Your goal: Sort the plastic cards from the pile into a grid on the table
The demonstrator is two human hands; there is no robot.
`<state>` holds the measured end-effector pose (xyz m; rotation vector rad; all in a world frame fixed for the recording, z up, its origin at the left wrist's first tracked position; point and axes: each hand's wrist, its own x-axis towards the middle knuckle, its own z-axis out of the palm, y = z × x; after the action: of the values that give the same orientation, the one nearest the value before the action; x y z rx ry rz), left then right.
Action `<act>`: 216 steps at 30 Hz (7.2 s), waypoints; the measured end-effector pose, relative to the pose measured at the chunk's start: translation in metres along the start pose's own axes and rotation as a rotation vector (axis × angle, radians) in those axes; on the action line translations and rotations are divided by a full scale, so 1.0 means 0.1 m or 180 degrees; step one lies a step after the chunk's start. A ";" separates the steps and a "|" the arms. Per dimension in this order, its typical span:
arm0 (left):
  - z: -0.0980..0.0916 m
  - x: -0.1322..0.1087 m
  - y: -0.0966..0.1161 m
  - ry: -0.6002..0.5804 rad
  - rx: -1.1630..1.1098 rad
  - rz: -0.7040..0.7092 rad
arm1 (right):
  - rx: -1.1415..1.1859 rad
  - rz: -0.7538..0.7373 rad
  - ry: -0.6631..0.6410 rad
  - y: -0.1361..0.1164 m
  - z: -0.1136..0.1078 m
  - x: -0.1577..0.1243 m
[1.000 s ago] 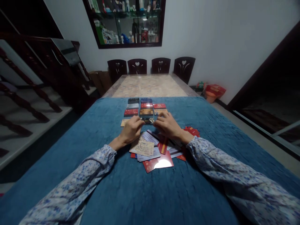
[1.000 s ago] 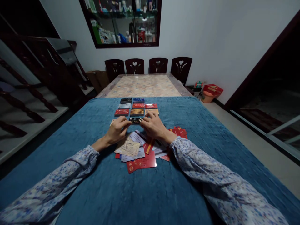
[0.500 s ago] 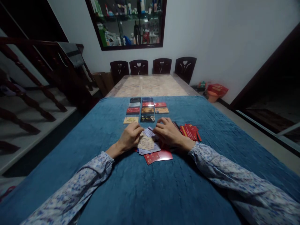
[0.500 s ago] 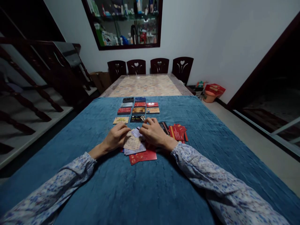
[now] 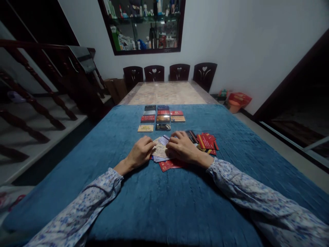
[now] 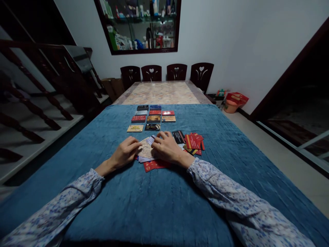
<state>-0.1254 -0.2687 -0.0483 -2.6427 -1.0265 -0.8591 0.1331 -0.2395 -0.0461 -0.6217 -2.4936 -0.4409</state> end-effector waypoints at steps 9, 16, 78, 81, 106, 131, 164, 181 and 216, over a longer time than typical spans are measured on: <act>-0.11 -0.08 0.05 -0.0602 0.0249 0.0273 | 0.0266 0.0183 -0.0499 -0.13 0.00 -0.02; -0.18 -0.11 0.06 -0.0756 0.0161 0.0364 | 0.0449 0.0255 -0.0754 -0.18 -0.05 0.01; -0.15 -0.16 -0.06 -0.0078 -0.0406 -0.0026 | 0.0270 0.0360 0.0314 -0.13 0.17 -0.06; -0.13 -0.16 -0.05 -0.0131 -0.0406 -0.0032 | 0.0292 0.0446 0.0223 -0.17 0.18 -0.06; -0.07 -0.07 0.01 -0.0030 -0.0036 -0.0266 | -0.0297 0.0574 0.0123 -0.16 0.09 0.04; -0.30 0.09 -0.56 -0.0411 0.0521 -0.0609 | -0.0260 0.0566 -0.0564 0.12 0.13 0.73; -0.13 0.32 -1.33 -0.1221 -0.0325 -0.1434 | 0.0335 0.1077 -0.1733 0.39 0.46 1.25; -0.10 0.33 -1.38 -0.1304 -0.0312 -0.1415 | 0.0355 0.1064 -0.1845 0.40 0.51 1.27; 0.00 0.29 -1.33 -0.1242 0.0362 -0.1068 | 0.0117 0.1032 -0.1824 0.30 0.39 1.29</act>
<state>-0.1971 -0.1533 -0.0369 -2.6377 -1.5928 -0.3190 0.0349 -0.1544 0.0005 -1.2580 -2.8326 -0.0959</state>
